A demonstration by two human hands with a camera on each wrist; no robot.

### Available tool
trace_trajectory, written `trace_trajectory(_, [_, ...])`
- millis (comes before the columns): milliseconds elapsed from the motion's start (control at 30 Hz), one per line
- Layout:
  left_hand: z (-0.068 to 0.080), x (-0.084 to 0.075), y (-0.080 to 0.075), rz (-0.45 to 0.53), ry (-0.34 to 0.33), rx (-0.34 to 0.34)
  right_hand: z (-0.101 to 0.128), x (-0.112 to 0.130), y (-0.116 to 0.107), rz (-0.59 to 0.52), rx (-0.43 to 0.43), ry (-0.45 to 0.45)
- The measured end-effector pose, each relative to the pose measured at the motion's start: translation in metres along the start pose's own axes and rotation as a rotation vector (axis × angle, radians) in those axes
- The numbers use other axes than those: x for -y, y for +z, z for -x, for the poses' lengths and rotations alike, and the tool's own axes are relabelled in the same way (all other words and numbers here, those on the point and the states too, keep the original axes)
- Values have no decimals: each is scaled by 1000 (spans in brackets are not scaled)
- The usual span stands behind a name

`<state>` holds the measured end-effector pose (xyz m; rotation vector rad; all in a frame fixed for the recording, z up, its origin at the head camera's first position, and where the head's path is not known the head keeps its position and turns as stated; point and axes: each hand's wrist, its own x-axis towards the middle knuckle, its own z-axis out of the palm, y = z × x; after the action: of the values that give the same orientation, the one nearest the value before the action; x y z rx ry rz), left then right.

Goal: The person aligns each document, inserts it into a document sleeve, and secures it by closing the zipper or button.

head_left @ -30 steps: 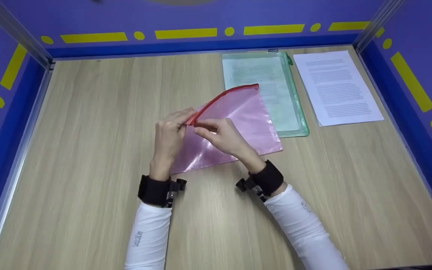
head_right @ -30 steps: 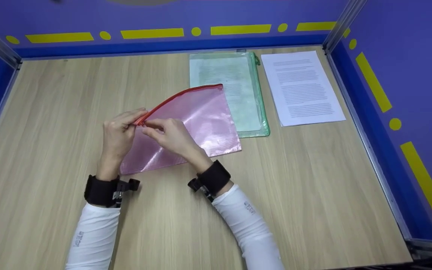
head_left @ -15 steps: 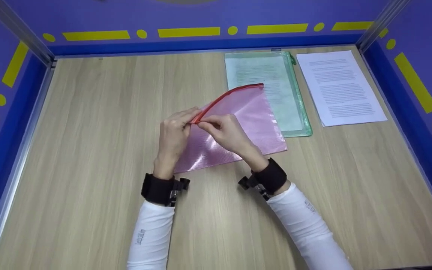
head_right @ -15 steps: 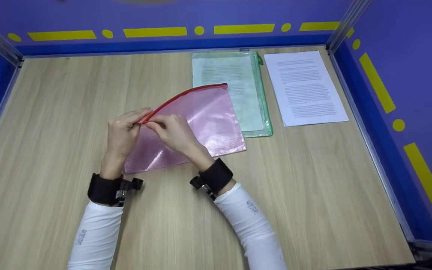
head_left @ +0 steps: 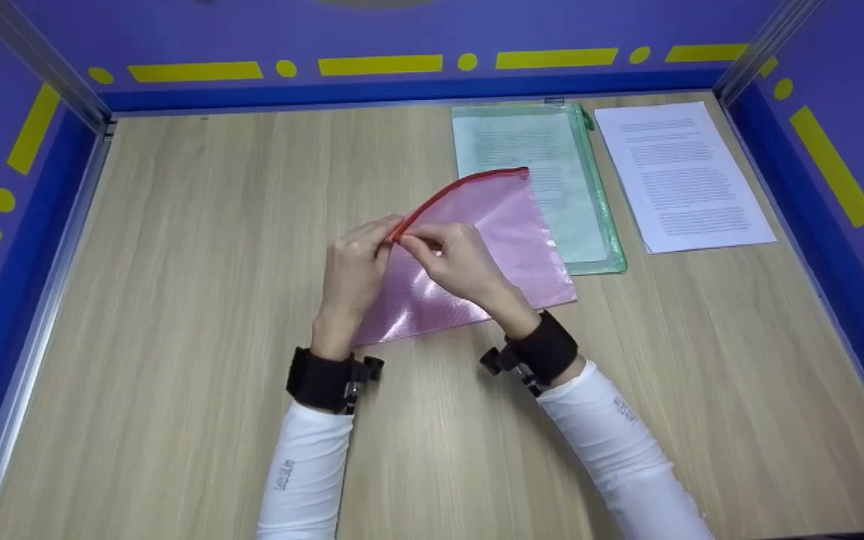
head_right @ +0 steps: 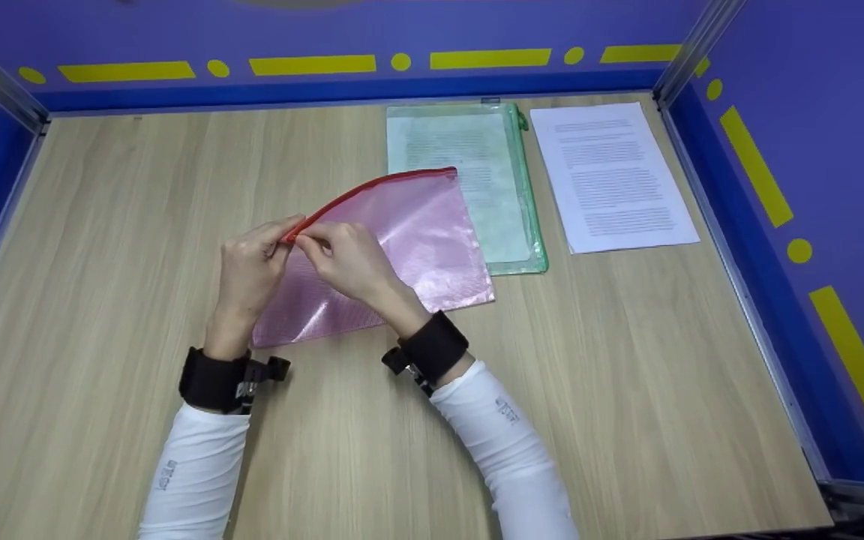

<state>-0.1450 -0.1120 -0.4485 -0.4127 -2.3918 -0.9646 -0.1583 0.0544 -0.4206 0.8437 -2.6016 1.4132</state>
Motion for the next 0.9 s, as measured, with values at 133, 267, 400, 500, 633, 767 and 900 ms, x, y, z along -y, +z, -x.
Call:
trace_trajectory(133, [1,1,1,5,1,6,-1,2,-1,40,-1,-2])
trace_trajectory(267, [2,4,1,41,-9,11,-2,3,-2,84,3,-1])
trace_trajectory(400, [2,5,2,62,-3,14,-4,4,-4,92,5,7])
trace_trajectory(500, [1,4,2,65,1,9,-5,4,-6,94,1,17])
trace_trajectory(633, [0,3,1,70,-11,5,-8,1,-9,96,-18,29])
trace_trajectory(767, [0,4,1,67,-17,5,-11,-6,-11,102,-34,45])
trace_trajectory(900, [1,5,0,76,-9,-7,-15,-14,-14,118,-47,78])
